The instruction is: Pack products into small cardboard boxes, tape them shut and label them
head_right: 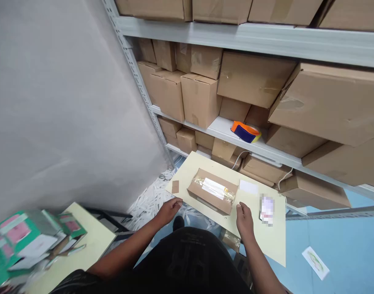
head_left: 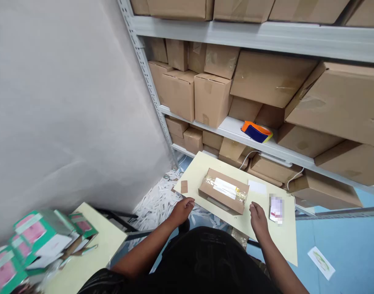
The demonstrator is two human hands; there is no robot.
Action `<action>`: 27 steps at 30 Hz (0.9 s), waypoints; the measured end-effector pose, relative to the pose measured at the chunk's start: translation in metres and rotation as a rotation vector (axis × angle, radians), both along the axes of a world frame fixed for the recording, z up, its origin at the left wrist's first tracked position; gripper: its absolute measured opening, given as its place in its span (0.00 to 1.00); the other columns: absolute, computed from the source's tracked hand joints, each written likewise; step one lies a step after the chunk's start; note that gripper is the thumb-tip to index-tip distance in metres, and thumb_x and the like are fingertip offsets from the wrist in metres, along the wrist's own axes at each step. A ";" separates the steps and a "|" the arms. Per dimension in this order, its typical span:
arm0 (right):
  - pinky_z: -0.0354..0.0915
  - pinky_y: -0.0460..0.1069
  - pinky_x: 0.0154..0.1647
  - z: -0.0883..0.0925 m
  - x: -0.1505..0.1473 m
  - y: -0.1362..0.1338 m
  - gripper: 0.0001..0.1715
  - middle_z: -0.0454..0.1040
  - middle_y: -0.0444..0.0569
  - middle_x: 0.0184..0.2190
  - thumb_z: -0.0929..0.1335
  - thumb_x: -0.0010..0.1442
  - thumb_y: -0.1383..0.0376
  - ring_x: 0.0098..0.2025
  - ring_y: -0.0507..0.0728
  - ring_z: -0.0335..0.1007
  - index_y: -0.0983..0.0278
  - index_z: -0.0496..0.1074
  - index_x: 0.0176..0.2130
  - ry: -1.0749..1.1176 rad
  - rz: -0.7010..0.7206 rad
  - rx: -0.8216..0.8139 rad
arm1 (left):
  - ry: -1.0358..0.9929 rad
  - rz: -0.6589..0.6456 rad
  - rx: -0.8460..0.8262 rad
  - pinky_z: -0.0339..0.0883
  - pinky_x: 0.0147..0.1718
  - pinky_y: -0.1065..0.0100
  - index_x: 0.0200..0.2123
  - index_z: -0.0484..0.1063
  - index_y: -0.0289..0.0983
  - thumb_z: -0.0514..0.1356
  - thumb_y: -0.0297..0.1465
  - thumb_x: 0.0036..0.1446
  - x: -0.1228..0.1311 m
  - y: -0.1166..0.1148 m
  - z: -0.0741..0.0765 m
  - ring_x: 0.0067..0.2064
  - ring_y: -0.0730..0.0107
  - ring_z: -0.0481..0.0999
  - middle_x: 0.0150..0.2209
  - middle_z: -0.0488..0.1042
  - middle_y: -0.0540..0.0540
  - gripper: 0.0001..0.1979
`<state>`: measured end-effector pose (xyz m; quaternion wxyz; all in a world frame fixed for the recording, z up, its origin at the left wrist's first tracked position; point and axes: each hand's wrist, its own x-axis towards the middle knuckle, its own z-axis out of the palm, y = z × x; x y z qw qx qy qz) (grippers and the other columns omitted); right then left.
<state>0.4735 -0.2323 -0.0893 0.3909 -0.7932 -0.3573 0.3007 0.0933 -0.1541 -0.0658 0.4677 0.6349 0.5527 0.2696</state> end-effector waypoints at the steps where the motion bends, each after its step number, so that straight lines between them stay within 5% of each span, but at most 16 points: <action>1: 0.62 0.60 0.65 0.002 0.004 -0.003 0.38 0.72 0.57 0.61 0.62 0.62 0.40 0.63 0.69 0.67 0.61 0.73 0.58 0.005 0.020 -0.013 | 0.008 0.026 -0.002 0.73 0.47 0.61 0.45 0.79 0.39 0.57 0.43 0.63 0.006 -0.011 0.002 0.44 0.58 0.81 0.42 0.83 0.44 0.17; 8: 0.62 0.59 0.63 0.006 0.030 -0.009 0.35 0.73 0.58 0.58 0.63 0.62 0.41 0.60 0.69 0.69 0.63 0.75 0.54 -0.007 0.145 -0.008 | 0.024 0.174 0.015 0.72 0.45 0.63 0.46 0.79 0.38 0.57 0.43 0.63 0.023 -0.076 0.022 0.43 0.60 0.80 0.41 0.82 0.44 0.18; 18: 0.64 0.60 0.55 -0.012 0.017 0.019 0.35 0.76 0.60 0.50 0.64 0.60 0.41 0.52 0.70 0.71 0.65 0.76 0.50 -0.097 0.263 0.043 | 0.058 0.309 0.021 0.72 0.45 0.63 0.45 0.78 0.38 0.57 0.42 0.63 -0.023 -0.146 0.017 0.43 0.60 0.80 0.41 0.82 0.44 0.17; 27: 0.65 0.54 0.43 -0.013 -0.010 0.025 0.39 0.76 0.59 0.52 0.65 0.59 0.39 0.46 0.66 0.73 0.64 0.71 0.55 -0.127 0.051 -0.112 | 0.086 0.234 -0.019 0.72 0.45 0.63 0.45 0.78 0.38 0.57 0.40 0.63 -0.061 -0.167 0.008 0.43 0.60 0.81 0.41 0.82 0.44 0.15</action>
